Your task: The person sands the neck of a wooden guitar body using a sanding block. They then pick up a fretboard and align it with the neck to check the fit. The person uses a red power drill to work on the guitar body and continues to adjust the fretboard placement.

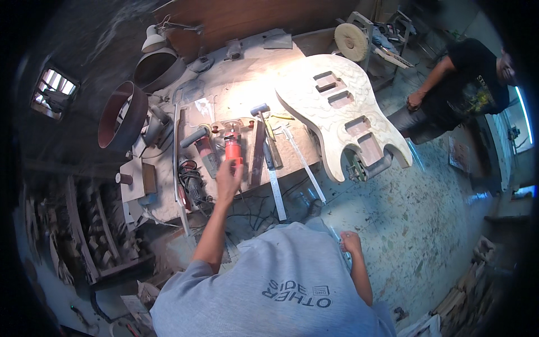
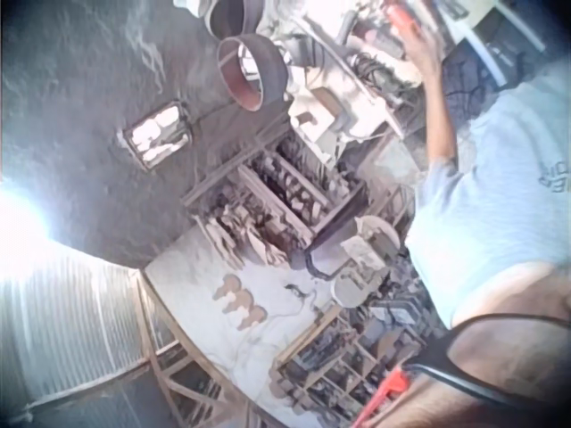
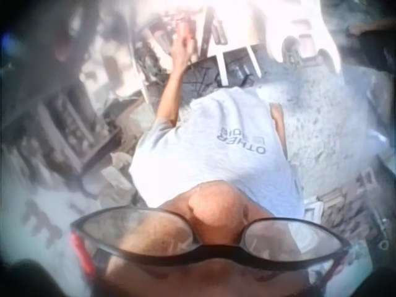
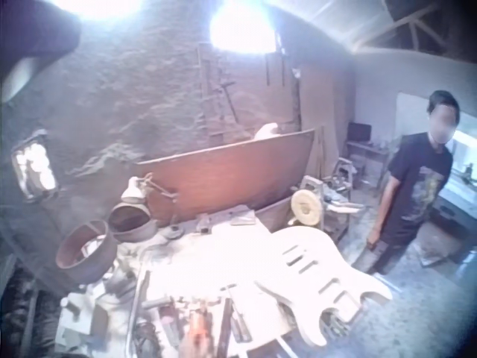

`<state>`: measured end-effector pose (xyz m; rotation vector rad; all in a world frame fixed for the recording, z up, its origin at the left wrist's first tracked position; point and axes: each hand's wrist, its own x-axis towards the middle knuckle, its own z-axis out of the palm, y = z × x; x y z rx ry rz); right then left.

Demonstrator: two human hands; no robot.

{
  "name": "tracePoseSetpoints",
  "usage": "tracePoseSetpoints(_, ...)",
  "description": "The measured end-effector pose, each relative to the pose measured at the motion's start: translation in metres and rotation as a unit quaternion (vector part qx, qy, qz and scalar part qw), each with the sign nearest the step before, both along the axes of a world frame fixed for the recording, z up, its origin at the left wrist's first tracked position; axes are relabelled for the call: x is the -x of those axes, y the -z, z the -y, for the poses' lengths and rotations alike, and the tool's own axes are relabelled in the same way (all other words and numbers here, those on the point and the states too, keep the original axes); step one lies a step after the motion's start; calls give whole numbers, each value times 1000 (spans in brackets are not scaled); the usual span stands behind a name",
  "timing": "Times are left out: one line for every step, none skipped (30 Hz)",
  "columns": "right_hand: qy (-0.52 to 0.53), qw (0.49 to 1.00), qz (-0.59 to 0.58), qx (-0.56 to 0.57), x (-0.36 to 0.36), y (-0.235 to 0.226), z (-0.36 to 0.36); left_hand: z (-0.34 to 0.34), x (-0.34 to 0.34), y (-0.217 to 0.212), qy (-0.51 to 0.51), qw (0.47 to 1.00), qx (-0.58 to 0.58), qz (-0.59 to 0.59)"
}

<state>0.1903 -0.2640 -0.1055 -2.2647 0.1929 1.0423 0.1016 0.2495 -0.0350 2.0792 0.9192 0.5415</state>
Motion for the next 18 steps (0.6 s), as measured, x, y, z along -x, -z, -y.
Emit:
tracePoseSetpoints(18,1000,-7,-12,-2,-8,-5,8,-7,15,3,997,-71,-1)
tracePoseSetpoints(39,999,-10,-25,-5,-17,-12,15,-14,34,8,990,-142,3)
tracePoseSetpoints(42,998,-2,-43,-9,-23,-22,22,-27,46,19,977,-212,13)
tracePoseSetpoints(52,997,8,-61,-13,-29,-31,26,-39,49,28,985,-166,-37)
tracePoseSetpoints(54,996,11,-69,-13,-38,-38,26,-44,54,41,988,-120,-92)
tracePoseSetpoints(53,995,17,-79,-15,-49,-48,24,-50,56,52,985,-80,-147)
tracePoseSetpoints(57,994,19,-95,-16,-59,-55,23,-54,61,38,986,-56,-153)
tracePoseSetpoints(59,992,18,-109,-12,-67,-59,24,-50,69,22,986,-29,-165)
tracePoseSetpoints(59,990,19,-127,-8,-75,-65,19,-46,77,36,986,-23,-164)
tracePoseSetpoints(56,990,20,-128,-4,-86,-69,19,-44,82,49,985,-15,-162)
tracePoseSetpoints(51,990,18,-130,1,-97,-73,23,-41,80,42,988,-12,-150)
tracePoseSetpoints(45,990,18,-132,3,-112,-80,26,-38,74,33,990,-10,-137)
tracePoseSetpoints(18,993,-6,-115,2,-130,-89,27,-32,72,41,997,47,-50)
tracePoseSetpoints(1,989,-10,-145,3,-144,-95,30,-23,73,30,990,135,23)
tracePoseSetpoints(-19,984,-12,-175,3,-157,-102,31,-15,74,18,970,220,97)
tracePoseSetpoints(-40,978,-17,-202,5,-169,-108,33,-8,71,3,938,305,165)
tracePoseSetpoints(-64,969,-2,-239,5,-178,-114,37,-2,68,12,917,344,203)
tracePoseSetpoints(-82,957,15,-277,6,-185,-119,46,1,49,27,893,382,237)
